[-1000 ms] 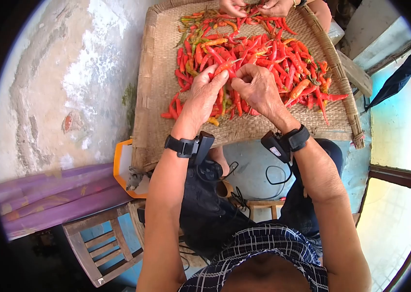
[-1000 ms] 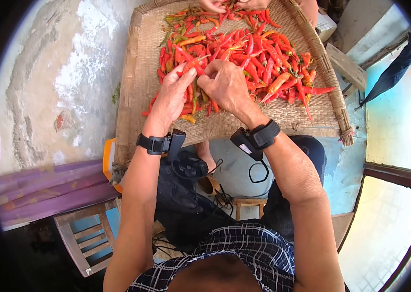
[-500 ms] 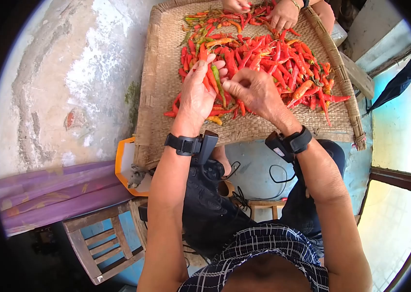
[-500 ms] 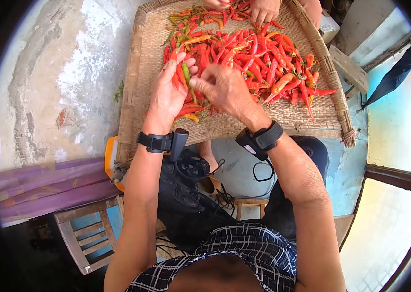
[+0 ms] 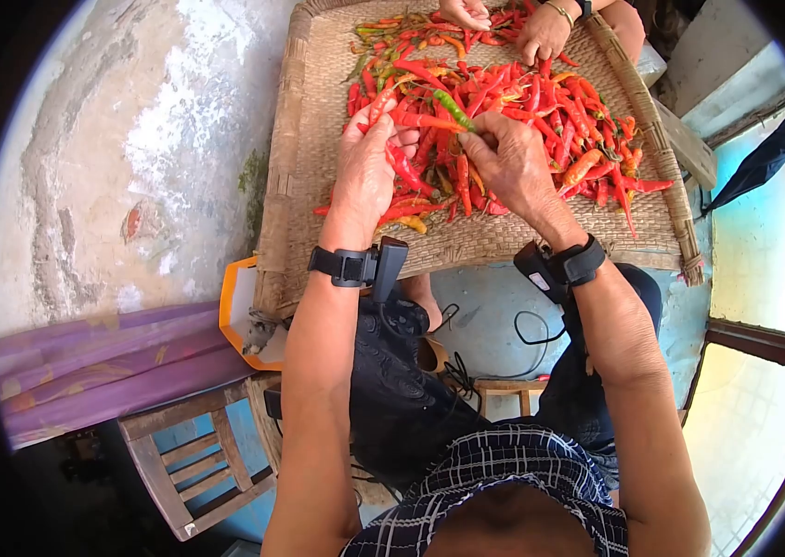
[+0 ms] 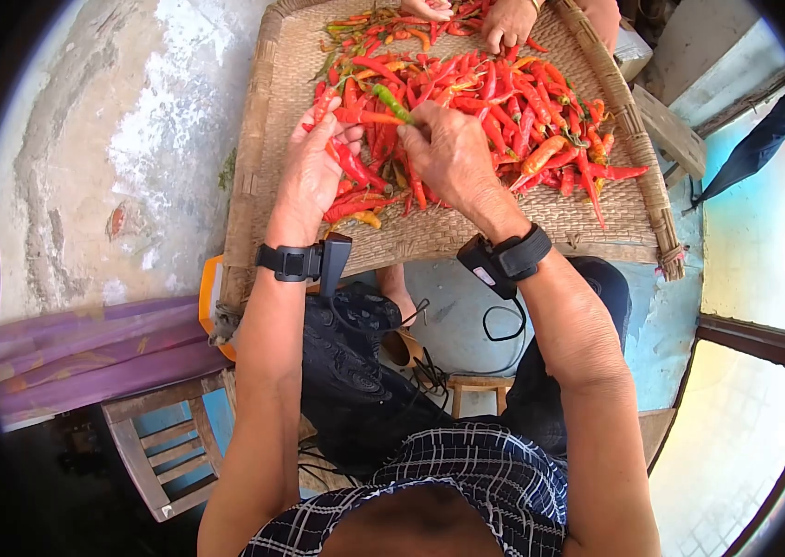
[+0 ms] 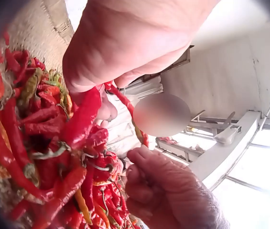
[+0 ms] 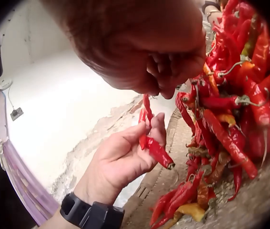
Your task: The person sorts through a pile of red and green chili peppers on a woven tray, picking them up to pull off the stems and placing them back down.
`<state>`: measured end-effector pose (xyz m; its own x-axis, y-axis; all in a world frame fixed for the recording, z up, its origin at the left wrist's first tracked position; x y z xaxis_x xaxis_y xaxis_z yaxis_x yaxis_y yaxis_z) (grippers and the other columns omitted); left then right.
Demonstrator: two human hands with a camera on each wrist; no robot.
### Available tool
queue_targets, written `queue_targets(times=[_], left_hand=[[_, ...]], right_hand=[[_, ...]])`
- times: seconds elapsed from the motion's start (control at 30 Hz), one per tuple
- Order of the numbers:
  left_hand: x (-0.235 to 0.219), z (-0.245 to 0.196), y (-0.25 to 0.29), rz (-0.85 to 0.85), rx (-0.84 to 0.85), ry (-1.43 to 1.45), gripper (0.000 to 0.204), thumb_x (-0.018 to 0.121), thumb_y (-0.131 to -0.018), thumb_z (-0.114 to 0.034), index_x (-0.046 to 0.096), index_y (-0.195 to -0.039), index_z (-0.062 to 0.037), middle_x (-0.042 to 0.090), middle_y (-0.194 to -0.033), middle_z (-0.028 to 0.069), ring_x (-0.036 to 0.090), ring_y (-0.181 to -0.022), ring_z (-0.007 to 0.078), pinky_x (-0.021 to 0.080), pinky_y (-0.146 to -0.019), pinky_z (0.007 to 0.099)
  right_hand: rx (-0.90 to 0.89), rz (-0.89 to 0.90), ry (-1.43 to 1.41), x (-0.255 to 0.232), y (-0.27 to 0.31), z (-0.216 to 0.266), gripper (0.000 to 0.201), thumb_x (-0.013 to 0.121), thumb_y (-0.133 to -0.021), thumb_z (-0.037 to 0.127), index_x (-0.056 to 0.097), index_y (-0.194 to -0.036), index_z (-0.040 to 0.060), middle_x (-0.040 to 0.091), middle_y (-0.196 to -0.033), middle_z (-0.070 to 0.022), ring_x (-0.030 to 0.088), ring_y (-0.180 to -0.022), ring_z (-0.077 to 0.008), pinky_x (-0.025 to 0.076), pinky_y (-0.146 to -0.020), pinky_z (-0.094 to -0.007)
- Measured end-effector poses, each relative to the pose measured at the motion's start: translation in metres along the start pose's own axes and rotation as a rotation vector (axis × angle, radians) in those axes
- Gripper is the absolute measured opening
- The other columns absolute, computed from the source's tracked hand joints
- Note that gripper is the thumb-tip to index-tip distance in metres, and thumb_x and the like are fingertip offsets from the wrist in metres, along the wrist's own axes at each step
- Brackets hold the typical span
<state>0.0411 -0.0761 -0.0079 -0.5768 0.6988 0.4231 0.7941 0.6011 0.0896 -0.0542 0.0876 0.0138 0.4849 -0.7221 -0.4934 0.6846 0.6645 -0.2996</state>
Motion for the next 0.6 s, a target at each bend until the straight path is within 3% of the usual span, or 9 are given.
queue_targets(times=[0.03,0.13,0.23,0.33,0.4,0.43,0.5,0.6], left_hand=[[0.002,-0.003,0.001,-0.001,0.005,0.006,0.025,0.055,-0.092,-0.016,0.054,-0.116,-0.0083,0.062,-0.089,0.0072,0.060,-0.075,0.0153,0.050,-0.067,0.0295],[0.012,-0.006,0.010,0.035,-0.051,-0.031,0.025,0.055,-0.093,-0.017,0.055,-0.116,-0.0075,0.062,-0.087,0.0070,0.058,-0.071,0.0139,0.049,-0.065,0.0281],[0.022,-0.001,0.014,0.107,-0.046,-0.103,0.022,0.055,-0.093,-0.017,0.056,-0.112,-0.0063,0.062,-0.086,0.0058,0.056,-0.069,0.0125,0.047,-0.064,0.0260],[0.031,0.005,0.017,0.208,-0.003,-0.196,0.017,0.053,-0.094,-0.018,0.057,-0.105,-0.0055,0.061,-0.083,0.0037,0.054,-0.069,0.0102,0.046,-0.063,0.0244],[0.036,0.003,0.019,0.248,0.005,-0.345,0.016,0.050,-0.096,-0.019,0.056,-0.099,-0.0042,0.059,-0.079,0.0016,0.054,-0.067,0.0075,0.046,-0.061,0.0234],[0.042,0.000,0.024,0.261,0.030,-0.548,0.018,0.049,-0.096,-0.020,0.056,-0.098,-0.0034,0.059,-0.077,0.0011,0.053,-0.065,0.0068,0.046,-0.060,0.0231],[0.046,0.001,0.027,0.267,0.099,-0.824,0.021,0.048,-0.096,-0.021,0.055,-0.100,-0.0015,0.058,-0.074,0.0000,0.053,-0.061,0.0061,0.045,-0.057,0.0219],[0.042,0.002,0.026,0.345,0.138,-0.771,0.026,0.052,-0.094,-0.023,0.054,-0.104,0.0003,0.062,-0.076,0.0047,0.059,-0.062,0.0107,0.049,-0.058,0.0258]], right_hand=[[-0.005,-0.039,0.021,-0.002,-0.002,-0.001,0.018,0.064,-0.080,0.015,0.061,-0.087,-0.0012,0.063,-0.067,-0.0183,0.064,-0.063,-0.0339,0.049,-0.059,-0.0409],[0.022,-0.075,0.127,-0.007,-0.003,-0.004,0.022,0.064,-0.081,0.016,0.061,-0.095,-0.0003,0.065,-0.068,-0.0149,0.064,-0.063,-0.0322,0.050,-0.059,-0.0398],[-0.112,-0.225,0.125,-0.006,-0.003,-0.005,0.022,0.064,-0.082,0.016,0.061,-0.096,-0.0005,0.065,-0.068,-0.0134,0.063,-0.062,-0.0319,0.050,-0.059,-0.0382],[-0.163,-0.148,0.059,-0.004,-0.003,-0.001,0.025,0.065,-0.084,0.019,0.061,-0.094,-0.0032,0.065,-0.067,-0.0118,0.064,-0.059,-0.0249,0.050,-0.057,-0.0339],[0.023,0.090,-0.361,0.002,-0.001,0.002,0.029,0.064,-0.086,0.023,0.061,-0.091,-0.0055,0.065,-0.067,-0.0110,0.063,-0.058,-0.0161,0.049,-0.055,-0.0298],[0.032,0.111,-0.365,0.004,0.000,-0.002,0.029,0.062,-0.089,0.023,0.060,-0.087,-0.0058,0.065,-0.067,-0.0092,0.062,-0.060,-0.0103,0.048,-0.054,-0.0259],[0.070,0.124,-0.444,0.008,-0.002,-0.009,0.026,0.062,-0.089,0.021,0.060,-0.086,-0.0049,0.065,-0.067,-0.0080,0.062,-0.060,-0.0109,0.048,-0.053,-0.0255],[0.181,0.174,-0.634,0.000,0.000,0.001,0.020,0.061,-0.089,0.016,0.060,-0.083,-0.0030,0.063,-0.070,-0.0046,0.061,-0.061,-0.0103,0.048,-0.055,-0.0234]])
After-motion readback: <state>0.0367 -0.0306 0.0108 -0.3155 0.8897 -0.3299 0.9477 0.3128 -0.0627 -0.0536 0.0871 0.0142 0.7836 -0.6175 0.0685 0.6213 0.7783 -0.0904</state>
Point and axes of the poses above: each hand's wrist, its own y-axis away from the middle knuckle, its own x-axis out of the palm, z = x × y, the point moved 1 cm from there along -y, towards the middle knuckle
